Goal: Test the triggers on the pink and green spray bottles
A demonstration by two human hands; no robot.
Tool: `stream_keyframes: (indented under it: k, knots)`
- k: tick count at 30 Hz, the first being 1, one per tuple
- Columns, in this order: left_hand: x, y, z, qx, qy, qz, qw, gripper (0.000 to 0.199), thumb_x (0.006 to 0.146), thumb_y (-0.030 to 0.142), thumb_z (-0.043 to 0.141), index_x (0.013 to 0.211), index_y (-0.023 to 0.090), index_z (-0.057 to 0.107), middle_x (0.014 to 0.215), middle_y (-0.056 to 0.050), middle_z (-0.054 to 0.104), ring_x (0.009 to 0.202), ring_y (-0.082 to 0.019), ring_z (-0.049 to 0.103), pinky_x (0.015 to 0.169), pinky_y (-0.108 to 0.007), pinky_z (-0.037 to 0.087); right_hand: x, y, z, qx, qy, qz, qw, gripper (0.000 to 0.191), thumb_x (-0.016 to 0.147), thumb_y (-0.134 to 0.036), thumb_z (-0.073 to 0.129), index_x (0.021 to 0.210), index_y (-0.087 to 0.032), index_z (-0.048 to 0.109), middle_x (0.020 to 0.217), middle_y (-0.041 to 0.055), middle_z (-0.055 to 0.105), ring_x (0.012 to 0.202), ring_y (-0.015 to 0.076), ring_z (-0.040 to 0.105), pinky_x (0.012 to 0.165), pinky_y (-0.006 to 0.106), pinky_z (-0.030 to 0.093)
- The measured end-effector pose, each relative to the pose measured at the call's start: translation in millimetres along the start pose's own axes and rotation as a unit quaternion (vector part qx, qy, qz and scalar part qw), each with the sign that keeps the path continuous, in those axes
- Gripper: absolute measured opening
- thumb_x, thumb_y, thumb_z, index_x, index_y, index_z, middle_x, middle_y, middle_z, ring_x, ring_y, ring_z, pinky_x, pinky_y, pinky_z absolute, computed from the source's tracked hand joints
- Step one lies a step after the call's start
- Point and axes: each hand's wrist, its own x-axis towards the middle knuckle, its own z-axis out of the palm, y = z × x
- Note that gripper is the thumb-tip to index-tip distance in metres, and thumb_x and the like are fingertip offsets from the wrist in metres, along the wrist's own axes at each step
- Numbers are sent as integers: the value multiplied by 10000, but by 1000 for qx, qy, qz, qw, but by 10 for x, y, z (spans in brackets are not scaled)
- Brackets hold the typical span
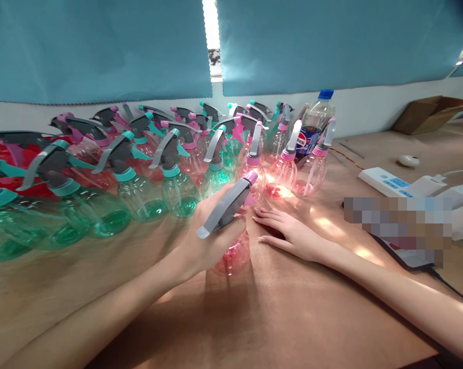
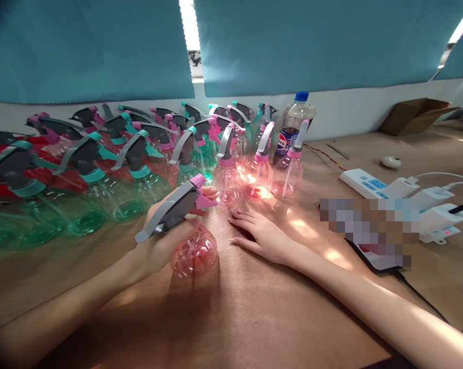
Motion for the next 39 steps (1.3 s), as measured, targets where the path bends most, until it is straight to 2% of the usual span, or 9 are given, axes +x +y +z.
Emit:
stream_keyframes:
  k: [8, 22, 26, 34, 39]
  knots:
    - [3, -24, -6, -6, -8, 4, 1000, 164, 770, 140, 544, 912, 220, 530, 685, 40, 438, 544, -108, 377, 512, -256, 307, 2, -10, -10, -5, -6, 6, 1000, 495, 949, -462, 508, 1372, -205, 533, 1465, 122, 476, 1374, 311, 407, 1119, 550, 356]
    - [6, -23, -11, -11, -12, -1, 1000, 144, 760, 122, 532, 854, 223, 490, 648, 52, 391, 507, -100, 335, 482, -262, 266, 5, -11, -5, -3, -1, 7, 1000, 488, 945, -464, 516, 1376, -237, 528, 1453, 105, 495, 1368, 306, 419, 1111, 554, 367]
    - [3, -14, -11, -14, -14, -2, 1000, 151, 758, 112, 527, 836, 226, 463, 648, 56, 352, 511, -101, 299, 488, -267, 249, 10, -15, -14, -12, -9, 8, 1000, 503, 953, -471, 495, 1373, -196, 529, 1458, 122, 486, 1376, 301, 406, 1119, 542, 361]
    - [11, -40, -5, 1, -9, 8, 1000, 180, 762, 110, 523, 900, 226, 512, 675, 41, 412, 545, -116, 366, 508, -274, 283, 10, -17, -20, -13, -12, 9, 1000, 501, 957, -473, 488, 1375, -200, 525, 1454, 115, 493, 1384, 295, 395, 1123, 539, 357]
    - [26, -6, -10, 3, -5, 17, 1000, 158, 749, 121, 519, 871, 220, 511, 673, 40, 424, 543, -118, 366, 515, -281, 296, 7, -10, -11, -19, -9, 6, 1000, 489, 958, -459, 491, 1365, -190, 536, 1448, 120, 500, 1379, 296, 403, 1120, 528, 366]
